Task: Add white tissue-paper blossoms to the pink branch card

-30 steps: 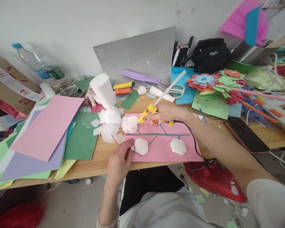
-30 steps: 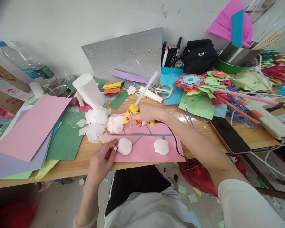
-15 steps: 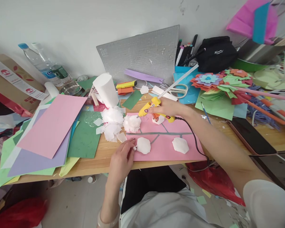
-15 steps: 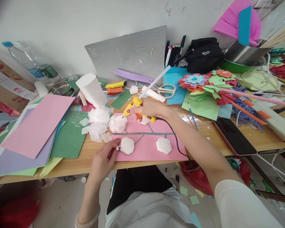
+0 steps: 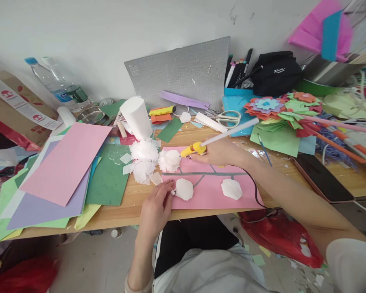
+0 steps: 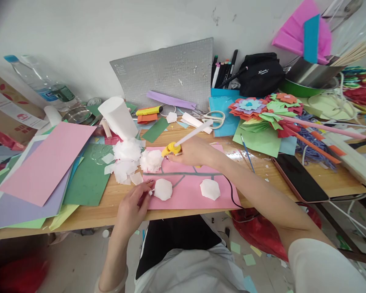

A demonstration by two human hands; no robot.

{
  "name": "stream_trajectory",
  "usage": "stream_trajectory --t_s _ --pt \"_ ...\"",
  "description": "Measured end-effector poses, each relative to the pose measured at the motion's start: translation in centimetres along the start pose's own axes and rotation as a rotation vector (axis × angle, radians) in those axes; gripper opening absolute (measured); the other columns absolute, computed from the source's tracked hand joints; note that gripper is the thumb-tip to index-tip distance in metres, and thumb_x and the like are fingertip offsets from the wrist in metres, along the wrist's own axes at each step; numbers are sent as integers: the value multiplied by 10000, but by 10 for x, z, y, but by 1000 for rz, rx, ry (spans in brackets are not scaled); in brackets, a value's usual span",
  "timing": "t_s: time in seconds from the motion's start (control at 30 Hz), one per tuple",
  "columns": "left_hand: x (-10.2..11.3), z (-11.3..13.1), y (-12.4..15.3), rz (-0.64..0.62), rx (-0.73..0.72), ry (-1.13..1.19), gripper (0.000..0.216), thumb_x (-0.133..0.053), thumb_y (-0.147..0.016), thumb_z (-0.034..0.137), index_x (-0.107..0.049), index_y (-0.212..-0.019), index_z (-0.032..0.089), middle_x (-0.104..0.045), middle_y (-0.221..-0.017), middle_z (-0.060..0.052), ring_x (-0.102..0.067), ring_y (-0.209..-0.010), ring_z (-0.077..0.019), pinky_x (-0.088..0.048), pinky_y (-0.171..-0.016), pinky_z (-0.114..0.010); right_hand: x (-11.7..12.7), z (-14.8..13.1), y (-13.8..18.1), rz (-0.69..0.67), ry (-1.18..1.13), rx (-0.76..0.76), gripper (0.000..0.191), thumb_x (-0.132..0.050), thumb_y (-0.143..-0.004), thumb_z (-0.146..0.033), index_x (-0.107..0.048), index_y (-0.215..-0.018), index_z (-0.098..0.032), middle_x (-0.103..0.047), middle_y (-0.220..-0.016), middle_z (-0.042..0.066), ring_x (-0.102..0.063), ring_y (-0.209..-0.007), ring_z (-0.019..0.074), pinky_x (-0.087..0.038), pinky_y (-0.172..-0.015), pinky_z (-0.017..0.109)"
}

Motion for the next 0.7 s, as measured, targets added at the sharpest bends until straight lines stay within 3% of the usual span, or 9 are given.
stream_trajectory --t_s 0.1,0.23,0.3,0.37,0.47,0.53,0.6,0.7 --pt "0 1 0 2 -3 -4 149 -436 -971 225 -582 -995 246 -694 -1267 -57 -615 -1239 -219 -540 -980 -400 0 -4 12 -61 -7 14 376 -623 -792 -513 -550 -575 -214 -520 -513 -18 -423 -488 125 -289 -522 288" --pt "2 2 -1 9 -17 -6 162 -430 -968 210 -587 -986 243 -702 -1252 -61 -622 -1233 -219 -541 -980 -399 2 11 23 -135 -347 -44 360 -561 -834 -543 -654 -745 -207 -664 -676 -1 -463 -496 108 -335 -498 265" --pt "2 3 0 8 -31 -11 165 -426 -971 211 -588 -980 241 -707 -1244 -62 -626 -1229 -221 -545 -975 -399 10 31 33 -39 -478 -109 411 -542 -836 -598 -670 -848 -208 -695 -742 16 -479 -515 120 -330 -465 262" --pt "2 4 0 13 -47 -19 167 -426 -973 216 -589 -995 241 -707 -1247 -61 -631 -1222 -220 -545 -976 -400 21 59 53 140 -503 -215 460 -526 -837 -643 -673 -836 -208 -715 -813 43 -545 -602 160 -366 -481 272" --pt "1 4 2 19 -59 -30 177 -428 -973 221 -595 -1027 245 -711 -1244 -50 -637 -1212 -219 -547 -970 -398 34 101 100 388 -361 -424 466 -530 -831 -660 -678 -811 -219 -722 -860 70 -590 -664 216 -426 -523 311" --pt "0 2 3 16 -49 -30 184 -434 -972 233 -605 -1035 250 -713 -1244 -42 -639 -1209 -221 -549 -959 -393 40 118 125 490 -201 -476 434 -454 -889 -620 -633 -796 -235 -689 -756 68 -593 -646 236 -439 -568 340" --pt "1 -1 3 18 -22 -12 197 -448 -969 256 -622 -1061 255 -714 -1244 -41 -649 -1188 -223 -552 -945 -387 39 134 143 502 -4 -577 450 -398 -909 -601 -565 -689 -245 -633 -626 67 -608 -641 266 -435 -598 360" --pt "3 -6 2 12 39 72 236 -470 -960 290 -646 -1114 255 -718 -1230 -55 -676 -1122 -217 -555 -914 -364 27 151 151 428 204 -640 513 -321 -927 -611 -568 -670 -241 -656 -656 104 -659 -723 317 -444 -624 372"
Point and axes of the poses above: each hand's wrist, its own y-axis away from the middle knuckle, its own x-axis out of the back of the hand, z = x × y, the point moved 9 cm from there along -y, towards the middle knuckle
